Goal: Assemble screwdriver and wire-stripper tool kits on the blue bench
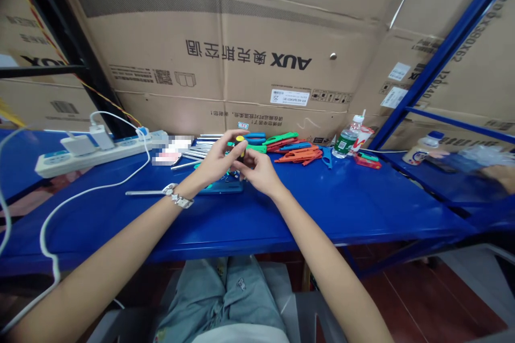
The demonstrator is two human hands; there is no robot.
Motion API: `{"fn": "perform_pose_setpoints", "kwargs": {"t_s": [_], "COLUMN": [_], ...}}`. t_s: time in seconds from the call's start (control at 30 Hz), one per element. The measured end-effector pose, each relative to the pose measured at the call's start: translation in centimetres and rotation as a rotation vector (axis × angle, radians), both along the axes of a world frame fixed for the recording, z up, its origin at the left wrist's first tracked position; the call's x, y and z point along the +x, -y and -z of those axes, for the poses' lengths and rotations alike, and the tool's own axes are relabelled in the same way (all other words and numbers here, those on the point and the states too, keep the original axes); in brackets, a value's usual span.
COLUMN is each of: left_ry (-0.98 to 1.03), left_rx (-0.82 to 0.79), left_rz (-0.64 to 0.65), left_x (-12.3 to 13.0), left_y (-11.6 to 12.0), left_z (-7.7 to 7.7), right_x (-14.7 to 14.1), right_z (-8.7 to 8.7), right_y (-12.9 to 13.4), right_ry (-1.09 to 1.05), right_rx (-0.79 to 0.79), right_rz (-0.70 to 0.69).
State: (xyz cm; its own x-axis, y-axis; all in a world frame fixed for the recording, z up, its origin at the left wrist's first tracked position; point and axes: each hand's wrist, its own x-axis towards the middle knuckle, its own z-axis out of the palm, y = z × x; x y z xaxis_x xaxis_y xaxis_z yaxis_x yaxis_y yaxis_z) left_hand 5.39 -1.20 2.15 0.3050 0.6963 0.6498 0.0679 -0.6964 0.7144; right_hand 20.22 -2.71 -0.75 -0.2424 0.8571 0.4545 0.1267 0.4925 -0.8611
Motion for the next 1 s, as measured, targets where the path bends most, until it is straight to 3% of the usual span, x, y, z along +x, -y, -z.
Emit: {"fn": "perform_pose_setpoints", "kwargs": {"t_s": [0.07,0.13,0.3,0.37,0.53,0.77,1.0], "left_ry": [-0.058,-0.055,0.092,0.077,-0.044,0.112,-0.021], "left_rx": [-0.013,0.001,0.008,-0.001,-0.047,0.049,0.014], "left_rz": [0.095,0.11,-0.076,-0.064,0.156,-0.103,0.084], "left_x": [-0.3,-0.4,0.3,0.3,-0.4,0.2,-0.3], "left_y": [0.2,0.2,-0.5,-0.4,0.0,-1.0,-0.5], "left_z": [-0.3,-0.4,-0.1,-0.1,-0.4,0.4,0.4], "right_x": [0.3,0.3,-0.3,-0.2,0.6,-0.3,0.8], "right_z": [-0.3,-0.2,0.9,0.8,-0.3,0.8,-0.5], "right_y": [0.2,0.1,-0.5,-0.5,0.1,-0.2,0.2], "right_ry": [0.061,0.084,-0.03,-0.043,0.036,-0.084,0.04], "right_rx": [0.01,0.056,0.103,0.055,-0.018,0.004,-0.024], "right_rz": [-0.069,-0.026,0.229,0.174,-0.066,0.127,-0.056]}}
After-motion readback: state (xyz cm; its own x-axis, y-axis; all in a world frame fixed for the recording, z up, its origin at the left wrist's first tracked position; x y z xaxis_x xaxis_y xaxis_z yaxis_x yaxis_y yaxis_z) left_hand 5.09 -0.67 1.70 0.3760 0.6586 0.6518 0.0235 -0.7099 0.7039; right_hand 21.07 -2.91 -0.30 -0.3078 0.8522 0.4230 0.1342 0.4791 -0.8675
